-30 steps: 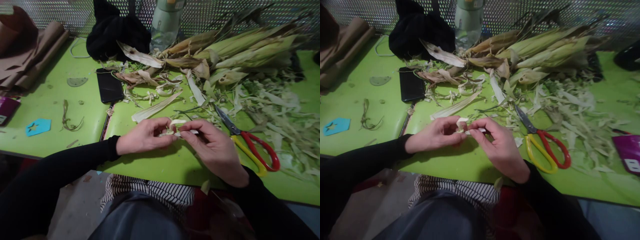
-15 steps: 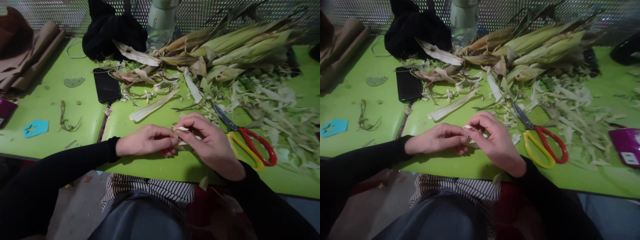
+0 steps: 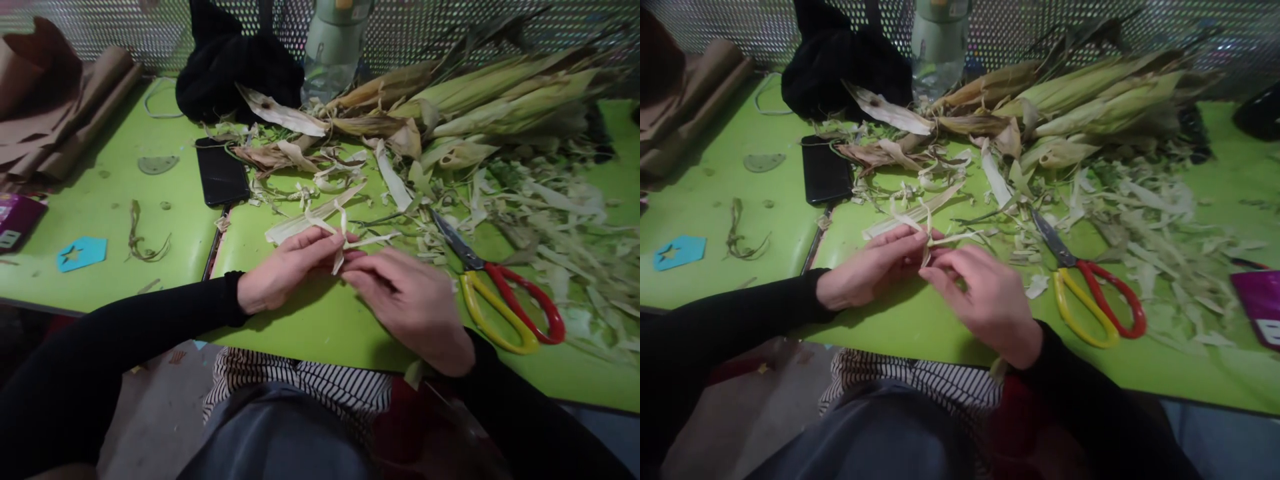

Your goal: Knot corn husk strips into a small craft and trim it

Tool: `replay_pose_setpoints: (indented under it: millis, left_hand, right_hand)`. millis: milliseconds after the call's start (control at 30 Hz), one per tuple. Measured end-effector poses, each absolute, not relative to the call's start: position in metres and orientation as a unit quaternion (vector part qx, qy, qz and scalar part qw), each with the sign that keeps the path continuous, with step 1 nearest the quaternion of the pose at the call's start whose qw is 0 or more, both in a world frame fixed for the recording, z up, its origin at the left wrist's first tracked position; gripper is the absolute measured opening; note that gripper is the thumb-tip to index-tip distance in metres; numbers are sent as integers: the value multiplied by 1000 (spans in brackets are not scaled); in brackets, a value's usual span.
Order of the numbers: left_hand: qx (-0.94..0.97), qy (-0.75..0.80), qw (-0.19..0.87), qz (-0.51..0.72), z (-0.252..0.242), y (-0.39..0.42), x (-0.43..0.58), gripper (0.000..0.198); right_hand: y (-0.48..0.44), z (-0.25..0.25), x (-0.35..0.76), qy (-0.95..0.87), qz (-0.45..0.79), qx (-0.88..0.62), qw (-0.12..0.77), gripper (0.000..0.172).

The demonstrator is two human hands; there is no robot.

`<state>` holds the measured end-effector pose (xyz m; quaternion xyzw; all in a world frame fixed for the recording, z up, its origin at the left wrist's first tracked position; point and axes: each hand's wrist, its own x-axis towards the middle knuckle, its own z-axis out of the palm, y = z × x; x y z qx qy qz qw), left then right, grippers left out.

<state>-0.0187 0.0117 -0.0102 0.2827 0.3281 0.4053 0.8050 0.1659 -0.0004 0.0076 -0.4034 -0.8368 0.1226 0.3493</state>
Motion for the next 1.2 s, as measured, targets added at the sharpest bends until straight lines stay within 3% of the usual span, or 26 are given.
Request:
replay_pose_setpoints:
  millis: [67, 233, 400, 633, 700, 800, 900, 1033, 1200]
  left_hand:
    - [301, 321, 792, 423, -11, 12, -18, 17]
    - [350, 292, 783, 423, -11, 8, -18, 31]
    - [354, 307, 767, 437, -4, 4, -17, 29]
    - [406, 309, 762, 399, 2, 3, -21, 24]
    - [426, 319, 753, 388, 3, 7, -24, 27]
    - [450, 348, 726, 387, 7, 13, -28, 30]
    - [485, 372, 694, 381, 10, 15, -31, 32]
    - [554, 399, 649, 336, 9, 17, -33, 34]
    - [624, 401, 607, 284, 12, 17, -36, 15]
  right_hand:
    - [0, 6, 161, -839, 190, -420, 291, 20]
    - [1, 5, 157, -769, 296, -494, 279, 24]
    - [-1, 6, 156, -804, 318, -438, 248, 25]
    - [-6, 0, 155, -868, 254, -354, 237, 28]
    - [-6, 1, 158, -873, 217, -351, 258, 23]
    - [-1, 5, 165, -849, 62, -397, 343, 5]
    - [6, 6, 171, -847, -18, -418, 327, 22]
    - [11, 7, 173, -878, 87, -405, 240, 19]
    - [10, 22, 178, -844, 266, -410, 222, 23]
